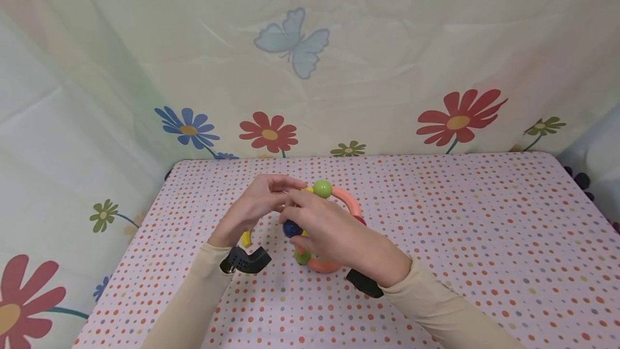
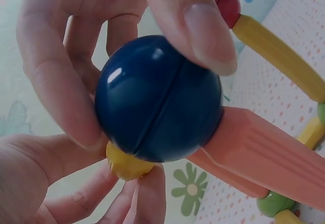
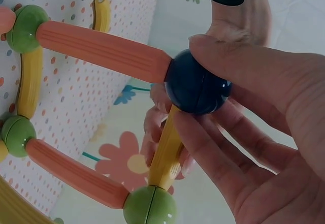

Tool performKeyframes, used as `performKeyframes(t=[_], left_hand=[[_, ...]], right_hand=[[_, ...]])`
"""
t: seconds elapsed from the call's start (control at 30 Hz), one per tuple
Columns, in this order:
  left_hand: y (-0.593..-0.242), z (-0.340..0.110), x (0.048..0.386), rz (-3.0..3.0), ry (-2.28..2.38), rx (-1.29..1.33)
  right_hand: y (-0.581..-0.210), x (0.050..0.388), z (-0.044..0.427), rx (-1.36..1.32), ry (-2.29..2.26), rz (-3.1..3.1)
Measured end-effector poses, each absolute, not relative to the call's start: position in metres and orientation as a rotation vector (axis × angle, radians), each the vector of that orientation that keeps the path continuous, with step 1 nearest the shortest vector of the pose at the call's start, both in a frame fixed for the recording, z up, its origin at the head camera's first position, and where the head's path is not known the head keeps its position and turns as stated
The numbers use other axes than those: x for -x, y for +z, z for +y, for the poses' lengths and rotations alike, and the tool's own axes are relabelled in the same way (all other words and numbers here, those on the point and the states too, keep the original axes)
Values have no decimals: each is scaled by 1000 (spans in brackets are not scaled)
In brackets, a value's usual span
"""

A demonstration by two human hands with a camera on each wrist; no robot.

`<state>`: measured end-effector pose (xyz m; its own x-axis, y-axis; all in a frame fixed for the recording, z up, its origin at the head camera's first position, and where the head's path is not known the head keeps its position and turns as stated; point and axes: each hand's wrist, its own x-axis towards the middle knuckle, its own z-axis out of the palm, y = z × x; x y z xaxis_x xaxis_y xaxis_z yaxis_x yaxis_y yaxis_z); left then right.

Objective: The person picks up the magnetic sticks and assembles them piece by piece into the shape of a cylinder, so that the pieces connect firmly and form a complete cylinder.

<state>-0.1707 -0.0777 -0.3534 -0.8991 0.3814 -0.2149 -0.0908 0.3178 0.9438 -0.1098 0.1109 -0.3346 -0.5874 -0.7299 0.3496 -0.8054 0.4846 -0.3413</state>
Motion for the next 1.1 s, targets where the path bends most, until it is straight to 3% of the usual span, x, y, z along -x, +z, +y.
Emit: performKeyframes(t=[0.4, 0.63, 0.83, 1.1], left_hand=[[-358, -82, 166, 2164, 1644, -341], [-373, -106, 150, 2186, 1620, -444], [-391, -123, 145, 2136, 1482, -620], [-403, -111, 144, 2066, 1456, -749]], right_hand=[[-308, 107, 155, -1120, 941, -2595], [-322, 93, 196, -901, 888, -2697], [-344, 88, 205, -959, 877, -2629], [-350, 90, 203, -1026, 886, -2558]])
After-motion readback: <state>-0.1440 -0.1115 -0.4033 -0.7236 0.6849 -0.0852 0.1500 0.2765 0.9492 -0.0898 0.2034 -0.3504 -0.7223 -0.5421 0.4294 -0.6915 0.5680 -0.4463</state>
